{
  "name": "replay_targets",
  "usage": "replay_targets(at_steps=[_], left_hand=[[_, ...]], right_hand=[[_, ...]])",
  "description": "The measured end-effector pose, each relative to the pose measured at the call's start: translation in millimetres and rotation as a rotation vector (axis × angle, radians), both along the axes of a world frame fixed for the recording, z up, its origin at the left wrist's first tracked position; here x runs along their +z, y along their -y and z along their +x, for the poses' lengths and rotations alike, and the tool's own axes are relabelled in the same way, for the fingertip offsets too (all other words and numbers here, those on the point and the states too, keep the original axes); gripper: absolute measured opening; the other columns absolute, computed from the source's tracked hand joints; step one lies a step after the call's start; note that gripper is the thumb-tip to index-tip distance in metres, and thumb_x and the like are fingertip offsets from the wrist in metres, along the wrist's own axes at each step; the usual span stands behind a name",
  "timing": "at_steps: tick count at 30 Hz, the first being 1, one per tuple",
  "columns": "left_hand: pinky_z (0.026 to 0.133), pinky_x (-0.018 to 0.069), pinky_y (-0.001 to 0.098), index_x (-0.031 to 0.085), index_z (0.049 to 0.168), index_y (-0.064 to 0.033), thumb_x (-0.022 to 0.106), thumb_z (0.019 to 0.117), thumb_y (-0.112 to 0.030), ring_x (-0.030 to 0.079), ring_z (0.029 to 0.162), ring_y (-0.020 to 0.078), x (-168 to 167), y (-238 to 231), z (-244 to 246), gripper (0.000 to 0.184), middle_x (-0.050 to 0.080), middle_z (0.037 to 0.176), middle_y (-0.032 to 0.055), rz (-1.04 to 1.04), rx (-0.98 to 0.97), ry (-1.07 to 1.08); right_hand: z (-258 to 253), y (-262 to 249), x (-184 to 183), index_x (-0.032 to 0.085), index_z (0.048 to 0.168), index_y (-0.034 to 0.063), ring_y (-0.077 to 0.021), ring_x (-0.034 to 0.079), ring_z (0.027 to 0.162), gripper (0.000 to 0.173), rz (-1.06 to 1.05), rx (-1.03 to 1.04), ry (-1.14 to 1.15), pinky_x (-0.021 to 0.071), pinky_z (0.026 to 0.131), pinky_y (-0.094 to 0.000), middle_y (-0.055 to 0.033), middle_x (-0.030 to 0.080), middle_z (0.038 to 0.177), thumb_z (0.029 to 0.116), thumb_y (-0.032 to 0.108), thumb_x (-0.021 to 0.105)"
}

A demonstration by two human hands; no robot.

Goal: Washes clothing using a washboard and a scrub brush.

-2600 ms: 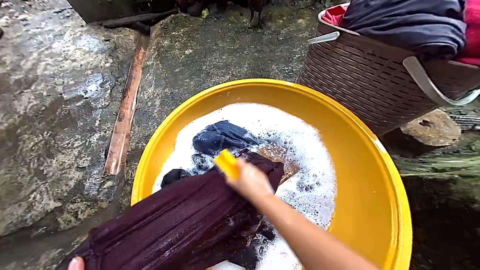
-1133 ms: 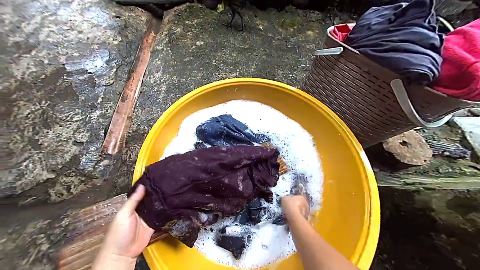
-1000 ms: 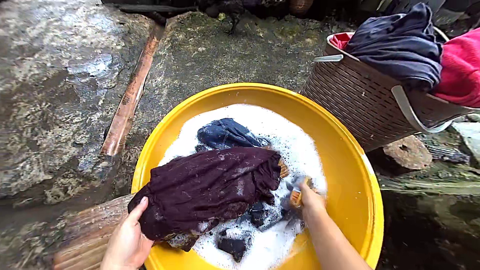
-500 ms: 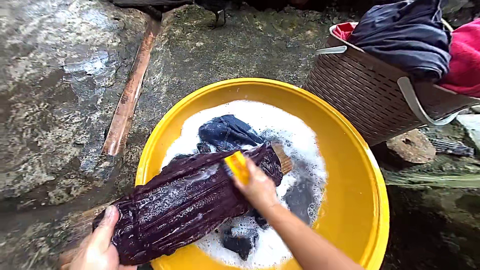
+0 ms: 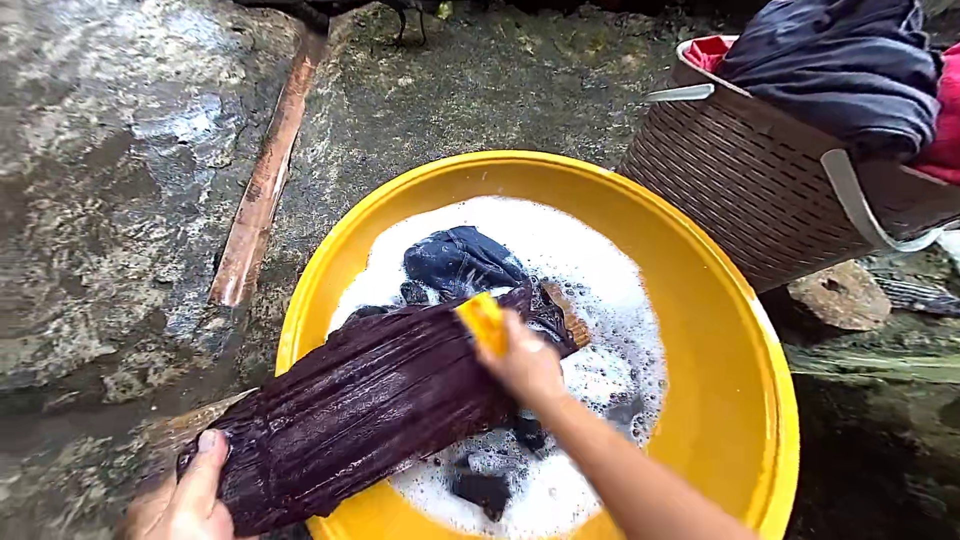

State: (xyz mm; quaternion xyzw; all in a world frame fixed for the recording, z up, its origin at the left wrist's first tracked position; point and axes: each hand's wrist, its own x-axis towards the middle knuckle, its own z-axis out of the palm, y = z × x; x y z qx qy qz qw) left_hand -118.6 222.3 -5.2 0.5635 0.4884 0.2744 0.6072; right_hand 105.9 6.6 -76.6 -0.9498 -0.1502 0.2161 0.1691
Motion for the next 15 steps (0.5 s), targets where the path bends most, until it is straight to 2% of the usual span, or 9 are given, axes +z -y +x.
replay_targets(at_steps=[3, 4, 6, 8, 9, 11, 12, 14, 15], left_hand=[[0.092, 0.0603, 0.0324, 0.055, 0.129, -0.0051, 0.03, 0.1131, -0.025, 0.071, 0.1, 0.0065, 7, -6, 13, 0.036, 0.072, 0.108, -0.0009, -0.066, -0.025, 0.04], [0.094, 0.0593, 0.0324, 0.054, 0.13, -0.0078, 0.025, 0.1135, -0.027, 0.07, 0.102, 0.006, 8, -11, 15, 0.039, 0.072, 0.11, -0.0022, -0.111, -0.053, 0.085], [0.098, 0.0577, 0.0333, 0.052, 0.132, -0.0125, 0.02, 0.1133, -0.028, 0.068, 0.108, 0.0059, 7, -17, 17, 0.041, 0.071, 0.114, -0.0041, -0.192, -0.117, 0.172], [0.098, 0.0586, 0.0368, 0.053, 0.133, -0.016, 0.02, 0.113, -0.03, 0.068, 0.113, 0.009, 1, -16, 15, 0.041, 0.071, 0.119, -0.0034, -0.247, -0.192, 0.209], [0.097, 0.0591, 0.0383, 0.053, 0.133, -0.0165, 0.02, 0.1127, -0.031, 0.068, 0.113, 0.0109, -3, -16, 13, 0.041, 0.071, 0.12, -0.0022, -0.262, -0.241, 0.212], [0.098, 0.059, 0.0404, 0.051, 0.136, -0.0167, 0.022, 0.1117, -0.04, 0.068, 0.116, 0.0137, -5, -13, 12, 0.045, 0.07, 0.124, -0.0006, -0.292, -0.371, 0.189], [0.1, 0.0584, 0.0414, 0.049, 0.14, -0.0175, 0.027, 0.1087, -0.052, 0.067, 0.118, 0.0151, -2, -10, 12, 0.052, 0.069, 0.128, -0.0006, -0.304, -0.454, 0.174], [0.1, 0.0577, 0.0447, 0.047, 0.145, -0.0196, 0.048, 0.0893, -0.079, 0.066, 0.121, 0.0186, 5, -4, 11, 0.081, 0.068, 0.13, 0.0, -0.332, -0.615, 0.181], [0.098, 0.0584, 0.0447, 0.049, 0.143, -0.021, 0.055, 0.0819, -0.082, 0.067, 0.119, 0.0187, 12, -1, 11, 0.086, 0.07, 0.128, -0.0004, -0.347, -0.679, 0.211]], right_hand=[[78, 66, -6, 0.05, 0.144, 0.0033, -0.0486, 0.068, 0.107, 0.062, -0.036, -0.352, -0.105, 0.0525, 0.089, -0.0684, -0.0304, 0.068, 0.116, 0.0978, 0.042, 0.067], [91, 88, -5, 0.054, 0.14, 0.0009, -0.0437, 0.068, 0.104, 0.056, 0.111, -0.526, -0.165, 0.0534, 0.089, -0.0637, -0.0288, 0.068, 0.114, 0.0997, 0.037, 0.066], [90, 125, -1, 0.057, 0.131, 0.0025, -0.0231, 0.068, 0.082, 0.045, 0.419, -0.764, -0.33, 0.0584, 0.073, -0.0423, -0.0142, 0.068, 0.096, 0.1053, 0.039, 0.056], [63, 153, 6, 0.053, 0.131, 0.0022, -0.023, 0.07, 0.08, 0.037, 0.611, -0.72, -0.573, 0.06, 0.071, -0.0408, -0.0135, 0.069, 0.095, 0.1053, 0.029, 0.049], [44, 160, 4, 0.052, 0.131, 0.0016, -0.0218, 0.071, 0.082, 0.037, 0.648, -0.639, -0.678, 0.0615, 0.073, -0.0402, -0.0119, 0.07, 0.096, 0.1003, 0.022, 0.048], [7, 154, -11, 0.053, 0.129, 0.0006, -0.0188, 0.072, 0.083, 0.041, 0.68, -0.561, -0.796, 0.0624, 0.075, -0.0383, -0.0091, 0.072, 0.096, 0.0911, 0.015, 0.055], [-8, 145, -21, 0.053, 0.129, -0.0005, -0.0183, 0.072, 0.084, 0.043, 0.706, -0.54, -0.82, 0.0621, 0.076, -0.0381, -0.009, 0.072, 0.097, 0.0888, 0.013, 0.058], [-23, 128, -34, 0.056, 0.128, -0.0011, -0.0177, 0.072, 0.088, 0.047, 0.749, -0.507, -0.834, 0.0621, 0.08, -0.038, -0.0092, 0.072, 0.1, 0.0839, 0.014, 0.063], [-22, 126, -34, 0.057, 0.125, -0.0009, -0.0165, 0.072, 0.086, 0.045, 0.764, -0.5, -0.826, 0.0619, 0.08, -0.0369, -0.0081, 0.072, 0.098, 0.0836, 0.015, 0.063]])
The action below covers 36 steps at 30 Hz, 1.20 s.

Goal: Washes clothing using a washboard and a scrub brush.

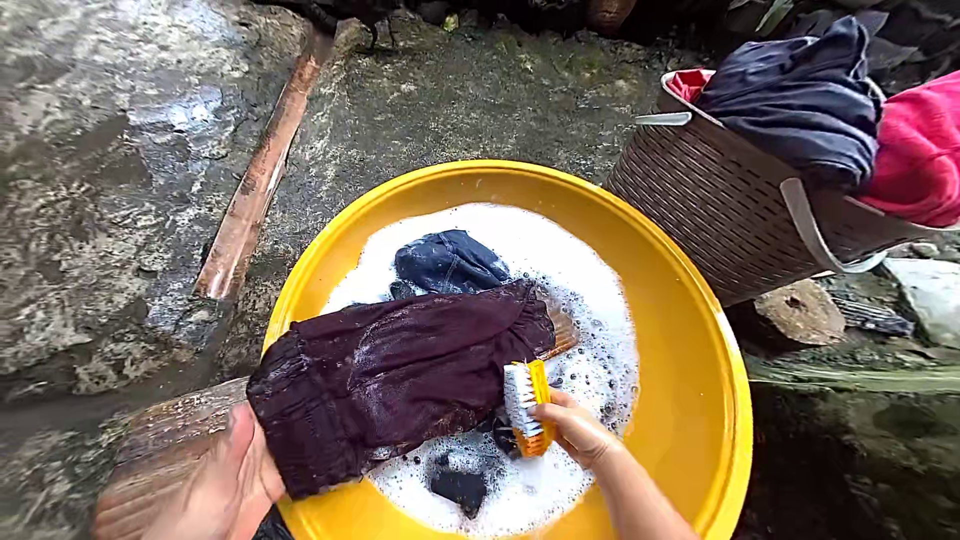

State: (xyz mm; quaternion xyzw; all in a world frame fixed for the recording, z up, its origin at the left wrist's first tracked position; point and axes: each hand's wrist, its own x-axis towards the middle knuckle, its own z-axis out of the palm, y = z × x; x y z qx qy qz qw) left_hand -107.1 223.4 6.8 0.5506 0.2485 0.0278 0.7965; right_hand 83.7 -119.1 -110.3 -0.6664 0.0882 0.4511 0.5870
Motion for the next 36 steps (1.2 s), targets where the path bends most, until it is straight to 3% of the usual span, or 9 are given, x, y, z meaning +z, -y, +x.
replay_targets(at_steps=[6, 10, 14, 18, 21, 26, 30, 33, 36], left_hand=[[0.11, 0.049, 0.0397, 0.053, 0.144, -0.0198, 0.067, 0.0877, -0.065, 0.059, 0.13, 0.0162, 44, -3, -13, 0.073, 0.064, 0.138, -0.0006, 0.005, -0.156, 0.364], [0.101, 0.052, 0.0295, 0.068, 0.123, -0.0143, 0.068, 0.0965, -0.035, 0.065, 0.115, 0.0087, 41, -35, -50, 0.033, 0.07, 0.121, -0.002, 0.076, -0.146, 0.367], [0.085, 0.0567, 0.0237, 0.069, 0.091, -0.0165, 0.039, 0.1083, -0.026, 0.069, 0.088, 0.0041, 57, -17, -8, 0.036, 0.072, 0.088, -0.0043, 0.032, 0.372, 0.146], [0.089, 0.0601, 0.0493, 0.054, 0.139, -0.0245, 0.035, 0.0876, -0.086, 0.069, 0.113, 0.023, -18, 5, 49, 0.083, 0.07, 0.125, 0.0045, -0.338, 0.408, 0.036], [0.093, 0.0577, 0.0561, 0.049, 0.142, -0.0154, 0.017, 0.1079, -0.057, 0.067, 0.117, 0.0312, -48, 35, 62, 0.062, 0.067, 0.13, 0.0134, -0.392, 0.266, -0.165], [0.087, 0.0628, 0.0427, 0.062, 0.126, -0.0171, 0.02, 0.1116, -0.038, 0.072, 0.106, 0.0202, -27, 26, 58, 0.049, 0.073, 0.116, 0.0079, -0.35, 0.262, 0.001], [0.088, 0.0626, 0.0414, 0.055, 0.128, -0.006, 0.035, 0.1091, -0.019, 0.073, 0.102, 0.0211, -40, 32, 48, 0.031, 0.072, 0.112, 0.0122, -0.216, 0.343, -0.052], [0.086, 0.063, 0.0398, 0.052, 0.13, -0.0021, 0.038, 0.1096, -0.013, 0.073, 0.1, 0.0206, -53, 39, 47, 0.027, 0.071, 0.111, 0.0136, -0.212, 0.465, -0.109], [0.081, 0.0637, 0.0377, 0.053, 0.13, -0.0031, 0.041, 0.1099, -0.016, 0.074, 0.096, 0.0192, -54, 47, 49, 0.027, 0.072, 0.108, 0.0125, -0.183, 0.546, -0.217]], right_hand=[[62, 65, 69, 0.063, 0.107, 0.0089, -0.0078, 0.069, 0.067, 0.033, -0.096, -0.065, 0.267, 0.0604, 0.064, -0.0287, 0.0024, 0.07, 0.077, 0.0848, 0.033, 0.059], [103, 78, 141, 0.066, 0.096, 0.019, -0.003, 0.066, 0.06, 0.02, -0.103, -0.152, 0.552, 0.0582, 0.055, -0.0238, 0.0074, 0.071, 0.072, 0.0902, 0.027, 0.049], [125, 52, 175, 0.062, 0.106, 0.0262, 0.0009, 0.069, 0.076, 0.019, 0.004, -0.246, 0.717, 0.0606, 0.068, -0.023, 0.0135, 0.071, 0.086, 0.0925, 0.026, 0.049], [125, 31, 133, 0.057, 0.129, 0.0073, -0.0135, 0.067, 0.086, 0.036, -0.274, -0.286, 0.717, 0.0588, 0.078, -0.04, -0.0043, 0.067, 0.101, 0.0967, 0.022, 0.062], [95, 18, 58, 0.055, 0.135, -0.0042, -0.0424, 0.066, 0.104, 0.054, -0.642, -0.403, 0.621, 0.0517, 0.09, -0.0644, -0.029, 0.066, 0.115, 0.0958, 0.027, 0.073], [7, -2, -40, 0.033, 0.15, -0.0122, -0.0441, 0.053, 0.135, 0.066, -1.055, -0.268, 0.242, 0.0438, 0.113, -0.053, -0.0358, 0.05, 0.144, 0.1003, 0.019, 0.063], [22, 9, -47, 0.051, 0.138, -0.0129, -0.0415, 0.058, 0.128, 0.06, -0.954, -0.354, 0.118, 0.0469, 0.108, -0.0558, -0.0327, 0.057, 0.136, 0.0965, 0.026, 0.068], [39, 10, -24, 0.055, 0.136, -0.0085, -0.037, 0.066, 0.11, 0.056, -0.736, -0.642, 0.278, 0.0525, 0.096, -0.0545, -0.0283, 0.064, 0.122, 0.097, 0.028, 0.071], [6, -37, 15, 0.059, 0.128, -0.0077, -0.0295, 0.071, 0.09, 0.048, -0.539, -0.49, 0.545, 0.0586, 0.085, -0.0503, -0.0222, 0.07, 0.102, 0.0938, 0.023, 0.074]])
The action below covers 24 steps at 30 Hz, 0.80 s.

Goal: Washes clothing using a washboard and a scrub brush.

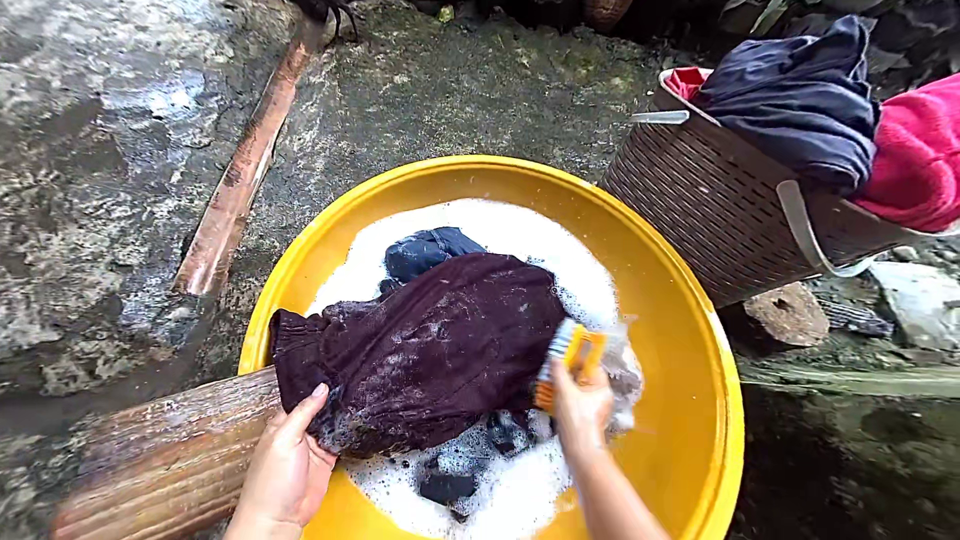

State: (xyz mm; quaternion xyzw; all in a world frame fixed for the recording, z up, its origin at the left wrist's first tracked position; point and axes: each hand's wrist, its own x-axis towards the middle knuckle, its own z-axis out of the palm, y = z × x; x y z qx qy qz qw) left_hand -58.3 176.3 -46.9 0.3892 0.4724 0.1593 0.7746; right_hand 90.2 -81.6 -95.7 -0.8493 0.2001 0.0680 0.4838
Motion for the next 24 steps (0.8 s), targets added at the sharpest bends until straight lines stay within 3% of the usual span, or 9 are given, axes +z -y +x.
replay_targets(at_steps=[2, 4, 6, 7, 9, 13, 17, 21, 24], left_hand=[[0.086, 0.0624, 0.0408, 0.052, 0.136, -0.0025, 0.044, 0.1095, -0.02, 0.072, 0.103, 0.0211, 0, 4, 7, 0.032, 0.07, 0.116, 0.0135, 0.028, 0.022, -0.065], [0.088, 0.0612, 0.0417, 0.055, 0.134, -0.0036, 0.042, 0.1106, -0.026, 0.071, 0.103, 0.0208, 3, 7, 9, 0.035, 0.07, 0.115, 0.0121, 0.033, 0.018, -0.102], [0.067, 0.0615, 0.0366, 0.064, 0.112, -0.0061, 0.039, 0.111, -0.032, 0.072, 0.079, 0.017, 9, 11, 9, 0.036, 0.072, 0.089, 0.0079, 0.018, 0.07, -0.159], [0.065, 0.061, 0.0368, 0.064, 0.109, -0.007, 0.039, 0.111, -0.035, 0.071, 0.076, 0.0167, 13, 9, 6, 0.037, 0.071, 0.085, 0.007, 0.005, 0.089, -0.19], [0.081, 0.0618, 0.0444, 0.059, 0.125, -0.0045, 0.04, 0.1111, -0.033, 0.072, 0.094, 0.0202, 21, 2, -5, 0.037, 0.071, 0.104, 0.0104, 0.019, 0.087, -0.187], [0.085, 0.0624, 0.0421, 0.054, 0.133, -0.0018, 0.039, 0.1118, -0.025, 0.073, 0.098, 0.0188, 29, -4, -16, 0.034, 0.071, 0.11, 0.0108, 0.101, 0.08, -0.136], [0.083, 0.0623, 0.0444, 0.058, 0.125, -0.0108, 0.029, 0.1119, -0.03, 0.073, 0.097, 0.0187, 29, -9, -15, 0.037, 0.073, 0.106, 0.0066, -0.09, -0.021, -0.067], [0.075, 0.0632, 0.0371, 0.069, 0.093, -0.0188, 0.032, 0.1007, -0.019, 0.075, 0.083, 0.0134, 27, -15, -40, 0.038, 0.077, 0.088, 0.0025, -0.184, -0.171, 0.074], [0.079, 0.0607, 0.0247, 0.077, 0.087, -0.0218, 0.05, 0.0917, -0.01, 0.073, 0.082, 0.0021, 44, -36, -71, 0.03, 0.077, 0.085, -0.0053, 0.102, -0.164, 0.297]], right_hand=[[-39, -49, 18, 0.062, 0.122, -0.004, -0.0191, 0.073, 0.082, 0.052, 0.079, 0.304, 0.153, 0.0622, 0.076, -0.042, -0.012, 0.073, 0.094, 0.0856, 0.03, 0.077], [-82, -95, 40, 0.064, 0.131, -0.0006, -0.0197, 0.073, 0.095, 0.064, 0.072, 0.658, 0.26, 0.0629, 0.082, -0.0414, -0.012, 0.074, 0.11, 0.0822, 0.039, 0.079], [-102, -121, 45, 0.067, 0.133, 0.0034, -0.0258, 0.074, 0.087, 0.068, -0.029, 0.927, 0.471, 0.063, 0.07, -0.0434, -0.0148, 0.073, 0.104, 0.0804, 0.044, 0.08], [-98, -121, 38, 0.07, 0.131, 0.006, -0.0273, 0.073, 0.082, 0.065, -0.102, 0.96, 0.53, 0.0621, 0.066, -0.0441, -0.0145, 0.073, 0.098, 0.079, 0.043, 0.081], [-61, -91, 13, 0.071, 0.128, 0.007, -0.0319, 0.075, 0.087, 0.058, -0.319, 0.876, 0.431, 0.0629, 0.072, -0.0505, -0.0165, 0.075, 0.102, 0.0816, 0.041, 0.08], [45, -3, -14, 0.049, 0.149, 0.0043, -0.0474, 0.067, 0.112, 0.069, -0.651, 0.645, -0.062, 0.0524, 0.092, -0.067, -0.0277, 0.066, 0.127, 0.0951, 0.041, 0.071], [48, -34, 23, 0.046, 0.146, 0.0049, -0.0446, 0.07, 0.1, 0.067, -0.417, 0.432, -0.118, 0.0545, 0.087, -0.0649, -0.027, 0.069, 0.109, 0.0959, 0.043, 0.07], [-68, -136, 63, 0.065, 0.135, 0.0062, -0.0252, 0.074, 0.083, 0.069, -0.063, 0.965, 0.326, 0.0619, 0.069, -0.0465, -0.0126, 0.074, 0.102, 0.0824, 0.048, 0.079], [-42, -133, 39, 0.066, 0.136, 0.0117, -0.0298, 0.075, 0.09, 0.063, -0.187, 1.052, 0.349, 0.0618, 0.073, -0.0516, -0.0147, 0.074, 0.109, 0.0863, 0.049, 0.075]])
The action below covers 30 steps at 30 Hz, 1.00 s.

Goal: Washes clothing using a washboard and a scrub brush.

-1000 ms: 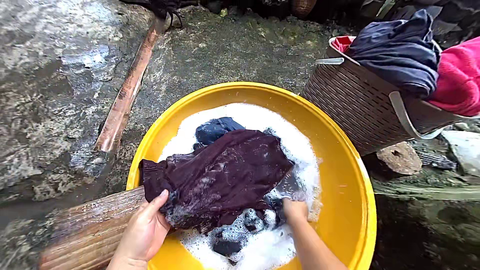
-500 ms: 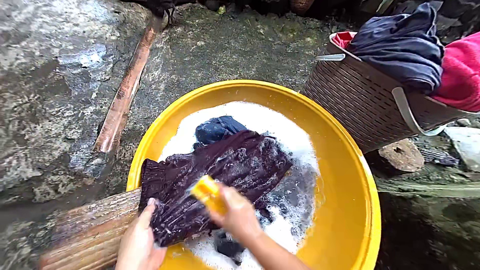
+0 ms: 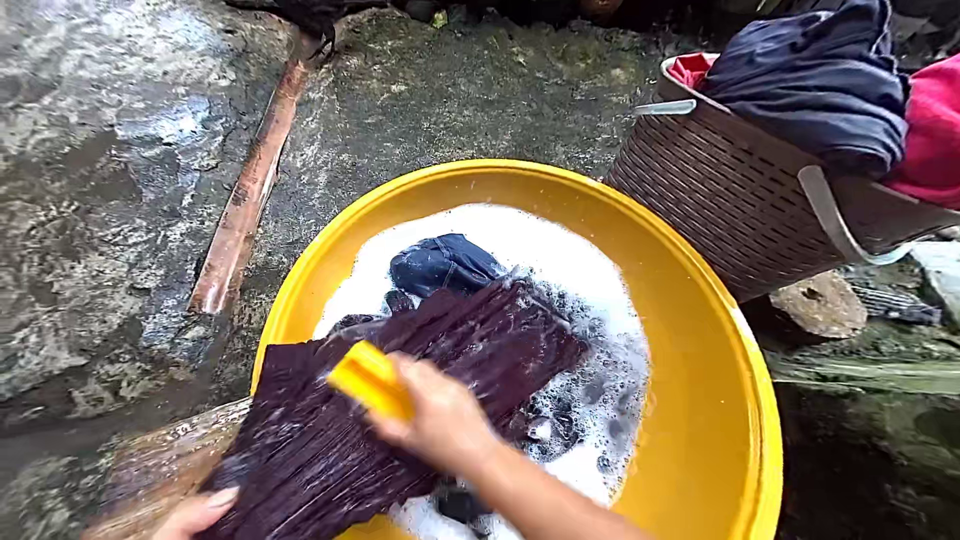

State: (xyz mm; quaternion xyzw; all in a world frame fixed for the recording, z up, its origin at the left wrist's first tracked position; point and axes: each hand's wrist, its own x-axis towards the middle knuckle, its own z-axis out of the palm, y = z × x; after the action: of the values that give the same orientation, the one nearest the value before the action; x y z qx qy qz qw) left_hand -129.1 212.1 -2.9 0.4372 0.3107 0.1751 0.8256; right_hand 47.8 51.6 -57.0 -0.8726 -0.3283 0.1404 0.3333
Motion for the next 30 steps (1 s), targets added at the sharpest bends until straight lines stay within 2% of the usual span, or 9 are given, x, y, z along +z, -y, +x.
replay_targets(at_steps=[4, 7, 10, 14, 20, 22, 25, 28, 30], left_hand=[[0.088, 0.0584, 0.0262, 0.078, 0.093, -0.0189, 0.053, 0.0934, -0.013, 0.072, 0.09, 0.0036, 17, -23, -9, 0.026, 0.077, 0.092, -0.0054, 0.165, 0.014, 0.165], [0.083, 0.0587, 0.0234, 0.074, 0.087, -0.0193, 0.039, 0.0949, -0.006, 0.071, 0.085, 0.0011, 18, -20, 14, 0.038, 0.076, 0.085, -0.0065, 0.165, 0.044, 0.055], [0.079, 0.0609, 0.026, 0.068, 0.089, -0.0204, 0.03, 0.0972, -0.005, 0.072, 0.082, 0.0022, 4, 0, 34, 0.042, 0.076, 0.084, -0.0067, 0.067, 0.068, -0.158], [0.083, 0.0593, 0.0228, 0.066, 0.088, -0.0202, 0.029, 0.0936, -0.001, 0.071, 0.082, -0.0006, -3, 3, 23, 0.042, 0.075, 0.082, -0.0094, 0.138, 0.132, -0.097], [0.084, 0.0582, 0.02, 0.067, 0.086, -0.0167, 0.025, 0.0998, -0.002, 0.071, 0.082, -0.001, 6, -16, 15, 0.047, 0.075, 0.082, -0.0086, 0.205, 0.17, -0.015], [0.089, 0.0586, 0.0236, 0.071, 0.094, -0.0182, 0.029, 0.1062, -0.013, 0.072, 0.091, 0.001, 6, -24, 22, 0.044, 0.077, 0.091, -0.0069, 0.114, 0.064, 0.044], [0.102, 0.0551, 0.0422, 0.075, 0.11, -0.0222, 0.059, 0.0998, -0.036, 0.069, 0.113, 0.0138, 0, -21, 33, 0.024, 0.076, 0.114, 0.0005, -0.078, -0.132, 0.135], [0.104, 0.0519, 0.0452, 0.063, 0.132, -0.0285, 0.07, 0.0901, -0.049, 0.062, 0.125, 0.0154, -15, -10, 41, 0.048, 0.067, 0.132, -0.0041, -0.045, -0.357, 0.127], [0.101, 0.0544, 0.0443, 0.054, 0.144, -0.0284, 0.07, 0.0909, -0.05, 0.061, 0.126, 0.0177, -24, -2, 43, 0.059, 0.064, 0.139, -0.0029, -0.082, -0.501, 0.166]], right_hand=[[135, 95, -47, 0.051, 0.145, 0.0064, -0.0469, 0.069, 0.106, 0.065, -0.404, -0.387, -0.125, 0.0536, 0.086, -0.0684, -0.0268, 0.07, 0.115, 0.0956, 0.044, 0.07], [170, 109, -34, 0.048, 0.145, 0.0049, -0.0514, 0.066, 0.109, 0.067, -0.523, -0.609, -0.254, 0.0509, 0.088, -0.0702, -0.032, 0.067, 0.116, 0.0968, 0.046, 0.068], [99, 45, 20, 0.053, 0.137, 0.0041, -0.042, 0.071, 0.093, 0.064, -0.273, -0.345, -0.255, 0.0567, 0.077, -0.0629, -0.0237, 0.07, 0.101, 0.0909, 0.043, 0.074], [20, -16, 32, 0.057, 0.144, 0.0182, -0.0337, 0.071, 0.1, 0.063, -0.188, 0.315, -0.253, 0.0568, 0.08, -0.055, -0.0157, 0.07, 0.115, 0.0912, 0.048, 0.071], [190, 105, -37, 0.049, 0.146, 0.0049, -0.0517, 0.066, 0.109, 0.065, -0.595, -0.369, -0.222, 0.0506, 0.088, -0.0717, -0.0316, 0.067, 0.117, 0.0956, 0.041, 0.07], [209, 145, -35, 0.05, 0.144, 0.0006, -0.0528, 0.064, 0.113, 0.065, -0.554, -0.544, -0.275, 0.0483, 0.093, -0.0724, -0.0345, 0.065, 0.12, 0.0969, 0.04, 0.07], [179, 167, -29, 0.058, 0.133, 0.0003, -0.0394, 0.067, 0.098, 0.048, -0.127, -0.835, -0.496, 0.0533, 0.085, -0.06, -0.027, 0.067, 0.111, 0.1022, 0.037, 0.064], [121, 158, -39, 0.056, 0.134, 0.0026, -0.032, 0.069, 0.09, 0.044, 0.02, -0.897, -0.683, 0.0579, 0.079, -0.0515, -0.0219, 0.067, 0.106, 0.1048, 0.036, 0.06], [96, 145, -46, 0.054, 0.137, 0.0005, -0.0348, 0.069, 0.1, 0.05, -0.024, -0.857, -0.571, 0.055, 0.089, -0.0561, -0.0238, 0.068, 0.111, 0.0984, 0.028, 0.07]])
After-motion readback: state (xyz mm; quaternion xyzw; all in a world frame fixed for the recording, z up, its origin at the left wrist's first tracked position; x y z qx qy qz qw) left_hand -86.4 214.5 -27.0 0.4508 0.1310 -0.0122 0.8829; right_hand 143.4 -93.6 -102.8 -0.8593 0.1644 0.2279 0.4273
